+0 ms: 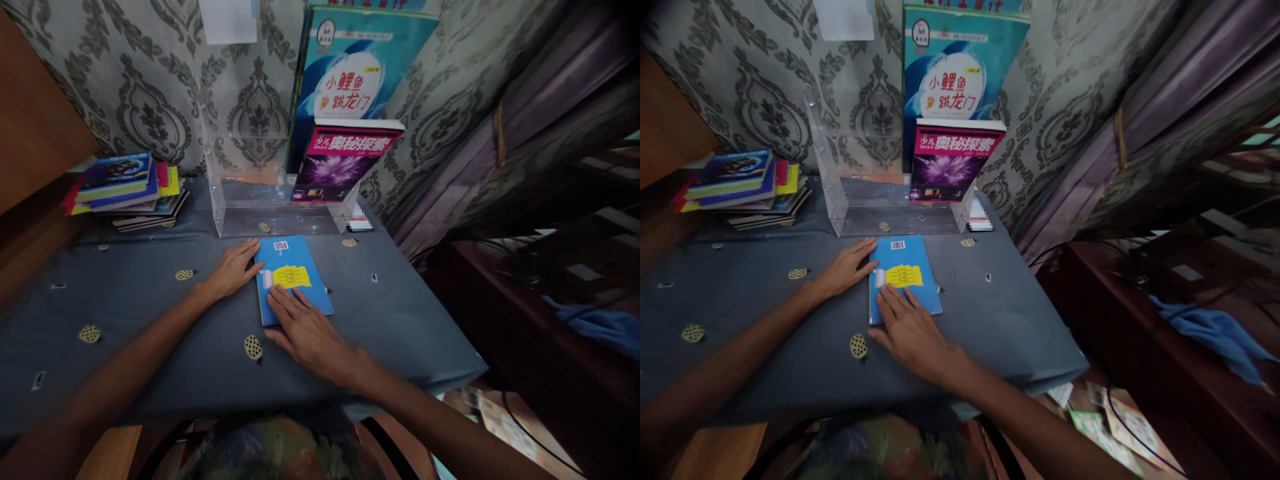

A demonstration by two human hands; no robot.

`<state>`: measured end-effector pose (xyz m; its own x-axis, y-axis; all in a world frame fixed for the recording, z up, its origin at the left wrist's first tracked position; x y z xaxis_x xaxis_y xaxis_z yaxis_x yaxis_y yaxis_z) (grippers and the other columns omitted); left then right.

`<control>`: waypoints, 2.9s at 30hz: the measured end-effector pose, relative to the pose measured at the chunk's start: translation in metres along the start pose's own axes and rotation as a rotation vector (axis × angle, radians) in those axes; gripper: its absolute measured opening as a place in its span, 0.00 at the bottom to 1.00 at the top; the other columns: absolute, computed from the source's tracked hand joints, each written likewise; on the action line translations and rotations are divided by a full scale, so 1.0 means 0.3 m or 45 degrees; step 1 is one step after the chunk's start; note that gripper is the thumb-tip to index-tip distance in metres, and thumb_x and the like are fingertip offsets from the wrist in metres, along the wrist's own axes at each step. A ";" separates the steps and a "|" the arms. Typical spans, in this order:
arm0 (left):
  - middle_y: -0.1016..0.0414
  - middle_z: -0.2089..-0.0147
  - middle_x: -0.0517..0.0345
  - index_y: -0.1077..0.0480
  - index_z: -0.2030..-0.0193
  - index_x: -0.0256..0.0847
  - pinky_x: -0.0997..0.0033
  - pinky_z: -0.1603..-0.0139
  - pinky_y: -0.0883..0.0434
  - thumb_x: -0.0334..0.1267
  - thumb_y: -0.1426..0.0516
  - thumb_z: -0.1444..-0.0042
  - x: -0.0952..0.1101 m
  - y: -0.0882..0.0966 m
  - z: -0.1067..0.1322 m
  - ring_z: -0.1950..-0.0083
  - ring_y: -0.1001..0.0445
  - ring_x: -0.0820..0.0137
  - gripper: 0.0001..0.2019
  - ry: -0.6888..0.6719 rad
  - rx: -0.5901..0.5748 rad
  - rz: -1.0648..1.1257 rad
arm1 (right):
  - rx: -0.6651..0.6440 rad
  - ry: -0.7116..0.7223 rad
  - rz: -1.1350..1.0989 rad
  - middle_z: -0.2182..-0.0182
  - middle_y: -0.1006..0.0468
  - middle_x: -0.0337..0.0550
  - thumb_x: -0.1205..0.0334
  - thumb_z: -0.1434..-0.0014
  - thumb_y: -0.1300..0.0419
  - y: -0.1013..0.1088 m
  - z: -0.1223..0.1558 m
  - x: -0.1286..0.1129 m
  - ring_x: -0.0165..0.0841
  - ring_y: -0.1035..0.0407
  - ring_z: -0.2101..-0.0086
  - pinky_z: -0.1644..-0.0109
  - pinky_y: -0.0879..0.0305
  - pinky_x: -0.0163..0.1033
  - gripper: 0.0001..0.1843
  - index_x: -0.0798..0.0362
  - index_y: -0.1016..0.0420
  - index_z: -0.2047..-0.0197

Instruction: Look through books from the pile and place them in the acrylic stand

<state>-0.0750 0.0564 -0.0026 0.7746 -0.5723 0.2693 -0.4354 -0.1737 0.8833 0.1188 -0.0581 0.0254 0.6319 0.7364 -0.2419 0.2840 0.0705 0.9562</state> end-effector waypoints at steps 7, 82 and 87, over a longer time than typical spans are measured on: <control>0.34 0.33 0.42 0.34 0.36 0.34 0.52 0.31 0.37 0.47 0.52 0.32 -0.001 -0.005 0.000 0.31 0.35 0.59 0.25 0.017 -0.006 0.008 | -0.077 -0.169 -0.011 0.32 0.41 0.61 0.56 0.28 0.57 -0.008 -0.257 0.162 0.45 0.51 0.31 0.28 0.53 0.56 0.29 0.65 0.41 0.31; 0.26 0.72 0.60 0.33 0.65 0.41 0.70 0.68 0.25 0.53 0.47 0.37 0.244 0.185 0.133 0.70 0.24 0.69 0.17 0.427 0.066 1.022 | 0.643 -0.441 -1.193 0.75 0.23 0.39 0.41 0.45 0.35 0.324 -0.110 0.295 0.28 0.33 0.76 0.76 0.38 0.34 0.21 0.52 0.26 0.67; 0.28 0.76 0.65 0.40 0.56 0.42 0.74 0.80 0.33 0.54 0.48 0.38 0.189 0.154 0.176 0.78 0.27 0.70 0.16 0.583 -0.181 1.002 | 0.406 -0.630 -1.076 0.77 0.24 0.41 0.39 0.44 0.38 0.173 -0.222 0.379 0.29 0.33 0.78 0.76 0.38 0.35 0.24 0.54 0.27 0.72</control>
<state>-0.0753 -0.0263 0.0332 0.3979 -0.1051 0.9114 -0.8768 0.2488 0.4115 0.1572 0.0741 0.0584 0.3425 0.1643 -0.9250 0.9063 0.2018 0.3714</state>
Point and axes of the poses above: each hand's wrist, its own z-axis away from the middle knuckle, its own y-axis out of the back of the hand, x = y × z, the point moved 3 cm from there along -z, towards the middle knuckle
